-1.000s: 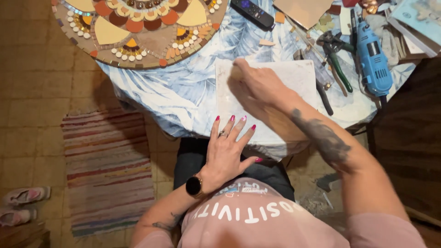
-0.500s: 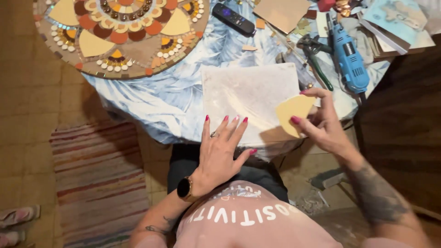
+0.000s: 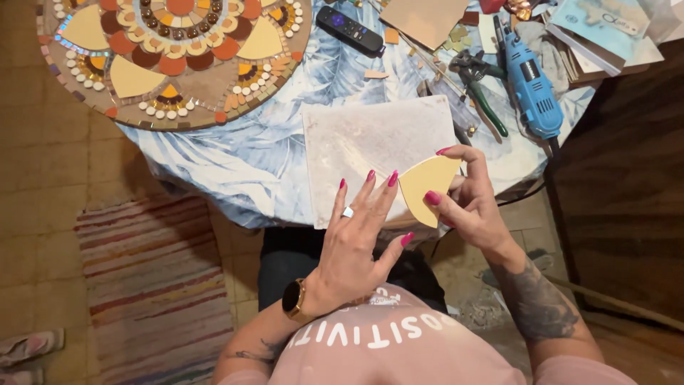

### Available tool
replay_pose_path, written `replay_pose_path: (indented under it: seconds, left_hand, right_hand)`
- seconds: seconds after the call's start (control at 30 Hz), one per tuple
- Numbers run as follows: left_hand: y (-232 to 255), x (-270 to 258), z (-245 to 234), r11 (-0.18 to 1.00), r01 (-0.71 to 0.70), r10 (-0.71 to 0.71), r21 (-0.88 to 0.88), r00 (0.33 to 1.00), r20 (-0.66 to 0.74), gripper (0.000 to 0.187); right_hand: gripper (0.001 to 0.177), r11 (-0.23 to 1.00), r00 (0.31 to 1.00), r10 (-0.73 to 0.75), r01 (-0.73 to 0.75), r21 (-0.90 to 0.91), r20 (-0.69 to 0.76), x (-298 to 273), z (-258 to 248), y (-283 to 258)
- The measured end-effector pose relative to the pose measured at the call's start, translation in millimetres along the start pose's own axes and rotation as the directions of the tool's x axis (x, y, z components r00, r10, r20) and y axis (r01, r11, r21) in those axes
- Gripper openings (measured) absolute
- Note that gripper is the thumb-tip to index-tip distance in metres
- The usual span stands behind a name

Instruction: Manually sanding a curved wooden piece for a mosaic.

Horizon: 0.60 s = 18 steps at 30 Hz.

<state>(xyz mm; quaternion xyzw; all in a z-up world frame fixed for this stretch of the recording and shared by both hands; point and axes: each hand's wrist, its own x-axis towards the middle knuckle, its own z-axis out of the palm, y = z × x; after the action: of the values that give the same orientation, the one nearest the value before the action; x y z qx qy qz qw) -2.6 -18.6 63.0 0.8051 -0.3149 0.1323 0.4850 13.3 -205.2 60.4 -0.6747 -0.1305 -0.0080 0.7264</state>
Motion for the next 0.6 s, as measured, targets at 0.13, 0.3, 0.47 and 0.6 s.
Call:
replay_pose_path:
  seconds: [0.13, 0.3, 0.47, 0.6]
  left_hand:
    - [0, -2, -1, 1.0, 0.004, -0.004, -0.002, 1.0, 0.001, 0.061]
    - [-14, -8, 5, 0.992, 0.003, -0.013, 0.124, 0.997, 0.078, 0.059]
    - [-42, -20, 13, 0.882, 0.01, -0.138, 0.472, 0.962, 0.237, 0.052]
    - [-48, -20, 14, 0.843, 0.02, -0.193, 0.538, 0.944, 0.267, 0.048]
  right_hand:
    - [0.049, 1.0, 1.0, -0.021, 0.021, 0.004, 0.014, -1, 2, 1]
    - [0.058, 0.948, 0.997, -0.029, 0.05, -0.314, 0.071, 4, 0, 0]
    - [0.065, 0.344, 0.916, 0.348, 0.073, -0.936, 0.199, 19, -18, 14]
    - [0.07, 0.185, 0.821, 0.522, 0.152, -0.971, 0.229, 32, -28, 39]
